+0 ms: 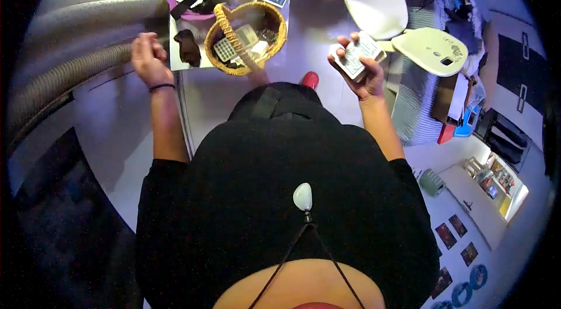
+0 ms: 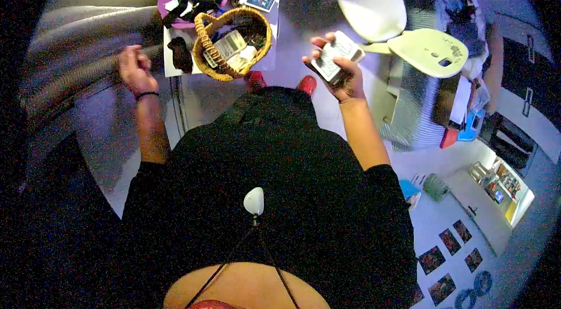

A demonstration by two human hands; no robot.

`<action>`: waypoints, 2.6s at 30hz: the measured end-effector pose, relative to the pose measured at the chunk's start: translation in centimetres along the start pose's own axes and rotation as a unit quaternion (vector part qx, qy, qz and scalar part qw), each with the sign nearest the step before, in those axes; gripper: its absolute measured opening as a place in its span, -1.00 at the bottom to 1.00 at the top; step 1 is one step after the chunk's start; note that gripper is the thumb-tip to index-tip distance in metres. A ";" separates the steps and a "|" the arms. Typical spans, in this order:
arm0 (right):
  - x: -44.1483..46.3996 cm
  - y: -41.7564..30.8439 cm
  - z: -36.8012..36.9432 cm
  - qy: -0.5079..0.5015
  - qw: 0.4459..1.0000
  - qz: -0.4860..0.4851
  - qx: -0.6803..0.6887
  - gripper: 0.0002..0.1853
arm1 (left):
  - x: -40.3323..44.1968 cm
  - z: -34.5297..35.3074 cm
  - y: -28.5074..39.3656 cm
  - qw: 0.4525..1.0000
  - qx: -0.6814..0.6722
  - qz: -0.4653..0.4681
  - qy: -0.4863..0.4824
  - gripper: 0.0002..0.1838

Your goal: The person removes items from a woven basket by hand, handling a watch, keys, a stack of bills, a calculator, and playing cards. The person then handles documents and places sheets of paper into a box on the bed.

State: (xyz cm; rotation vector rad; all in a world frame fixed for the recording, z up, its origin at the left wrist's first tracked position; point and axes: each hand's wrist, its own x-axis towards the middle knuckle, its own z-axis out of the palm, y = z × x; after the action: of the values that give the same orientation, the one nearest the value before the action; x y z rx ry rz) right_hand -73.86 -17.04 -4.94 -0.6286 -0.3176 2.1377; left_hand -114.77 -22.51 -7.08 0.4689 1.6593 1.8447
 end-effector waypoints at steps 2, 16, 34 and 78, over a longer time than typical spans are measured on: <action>-2.1 0.7 -2.4 0.054 0.998 0.002 0.011 -0.49 | -1.0 -2.8 -5.9 0.972 0.198 -0.058 -0.115 -0.88; -4.7 3.4 -10.0 0.174 0.979 0.092 -0.045 -0.60 | -2.7 2.3 -20.7 0.662 0.628 0.178 -0.368 -0.25; -4.1 2.3 -10.8 0.192 0.977 0.088 -0.027 -0.60 | -5.1 4.1 -17.1 0.752 0.556 0.192 -0.299 -0.86; 4.6 7.0 -4.3 0.023 0.990 0.118 -0.070 -0.40 | -6.0 7.0 -14.7 0.812 -0.084 -0.430 -0.386 -0.59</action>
State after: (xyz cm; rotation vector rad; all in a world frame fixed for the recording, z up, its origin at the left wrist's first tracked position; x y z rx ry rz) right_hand -78.51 -17.49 -13.08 -0.8301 -0.3872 2.3371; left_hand -102.97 -20.57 -19.58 0.2526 0.8763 0.8984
